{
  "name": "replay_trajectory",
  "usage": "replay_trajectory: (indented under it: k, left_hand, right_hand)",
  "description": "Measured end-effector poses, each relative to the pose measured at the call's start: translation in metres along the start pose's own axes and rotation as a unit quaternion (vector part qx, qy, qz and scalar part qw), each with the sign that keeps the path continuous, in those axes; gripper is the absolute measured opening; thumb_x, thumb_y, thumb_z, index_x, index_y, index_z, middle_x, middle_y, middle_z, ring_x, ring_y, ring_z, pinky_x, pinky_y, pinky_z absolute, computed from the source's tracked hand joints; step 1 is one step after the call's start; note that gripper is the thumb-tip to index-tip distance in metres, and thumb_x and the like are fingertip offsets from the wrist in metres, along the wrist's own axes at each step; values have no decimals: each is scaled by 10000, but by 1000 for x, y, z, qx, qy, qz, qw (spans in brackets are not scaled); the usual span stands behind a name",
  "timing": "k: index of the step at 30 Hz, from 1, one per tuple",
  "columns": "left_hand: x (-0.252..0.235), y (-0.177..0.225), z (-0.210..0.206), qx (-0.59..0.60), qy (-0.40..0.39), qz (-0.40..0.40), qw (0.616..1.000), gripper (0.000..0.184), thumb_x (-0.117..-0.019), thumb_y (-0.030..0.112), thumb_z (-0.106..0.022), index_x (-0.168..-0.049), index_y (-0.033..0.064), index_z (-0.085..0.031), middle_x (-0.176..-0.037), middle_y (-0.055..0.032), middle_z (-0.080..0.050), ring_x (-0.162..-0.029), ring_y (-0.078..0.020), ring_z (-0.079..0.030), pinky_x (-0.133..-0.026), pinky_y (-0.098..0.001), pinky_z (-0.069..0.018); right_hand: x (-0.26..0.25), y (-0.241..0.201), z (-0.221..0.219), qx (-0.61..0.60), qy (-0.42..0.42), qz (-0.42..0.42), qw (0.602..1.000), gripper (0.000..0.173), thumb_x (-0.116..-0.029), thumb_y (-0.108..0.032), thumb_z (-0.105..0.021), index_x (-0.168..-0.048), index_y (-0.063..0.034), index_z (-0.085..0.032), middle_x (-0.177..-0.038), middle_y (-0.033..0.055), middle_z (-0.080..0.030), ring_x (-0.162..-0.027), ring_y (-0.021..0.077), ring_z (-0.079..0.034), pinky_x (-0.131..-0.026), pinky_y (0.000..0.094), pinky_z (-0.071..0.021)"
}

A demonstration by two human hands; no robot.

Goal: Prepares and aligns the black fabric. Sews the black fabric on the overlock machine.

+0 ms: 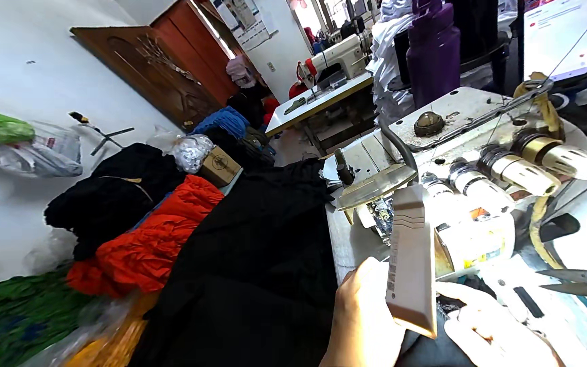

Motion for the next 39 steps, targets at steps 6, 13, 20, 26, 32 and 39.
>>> replay_trajectory:
  k: [6,13,20,26,32,39]
  left_hand:
    - [-3,-10,-5,-57,-9,5,998,131,-856,192,-689,-902,95,-763,-832,-6,-720,-784,-95,-676,-749,-261,-548]
    - [2,-14,3,-111,9,-67,991,155,-919,217,-652,-868,144,-778,-871,0,-722,-846,-125,-686,-761,-285,-545]
    - [-2,-19,7,-134,13,-74,988,152,-914,215,-658,-886,163,-798,-903,16,-752,-887,-120,-704,-749,-291,-540]
    - [-13,-23,0,-174,23,-68,982,151,-904,223,-658,-843,154,-777,-862,20,-736,-845,-131,-698,-727,-332,-523]
    - [-19,-22,-1,-147,-3,-22,989,143,-900,219,-669,-829,143,-768,-844,15,-722,-843,-148,-683,-748,-379,-513]
    - [-13,-25,-1,-122,4,-35,992,127,-885,193,-664,-842,145,-774,-875,30,-723,-868,-112,-677,-775,-324,-507]
  right_hand:
    - [-3,-4,0,162,15,103,981,268,-1015,-73,-561,-1202,-7,-741,-917,183,-761,-767,245,-726,-728,320,-564]
    - [-5,-13,-3,301,14,154,941,273,-1025,-94,-560,-1236,-57,-729,-739,150,-705,-632,302,-676,-600,400,-519]
    - [-8,-14,-5,308,-4,131,942,312,-1049,-150,-529,-1273,-43,-717,-738,161,-698,-625,312,-669,-591,414,-508]
    - [-21,-13,-9,331,29,126,935,357,-1058,-283,-520,-1269,-84,-729,-721,139,-681,-585,292,-652,-536,411,-489]
    - [-24,-14,-10,355,34,114,927,363,-1054,-269,-512,-1264,-71,-732,-723,134,-692,-592,287,-670,-540,407,-506]
    - [-17,-15,-4,345,10,126,930,372,-1074,-264,-492,-1315,-72,-700,-719,139,-679,-574,294,-644,-534,407,-488]
Point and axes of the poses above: each hand's wrist, its own x-axis away from the middle knuckle, its own z-axis out of the back of the hand, y = z × x, the point moved 4 cm from there along -x, towards the middle knuckle
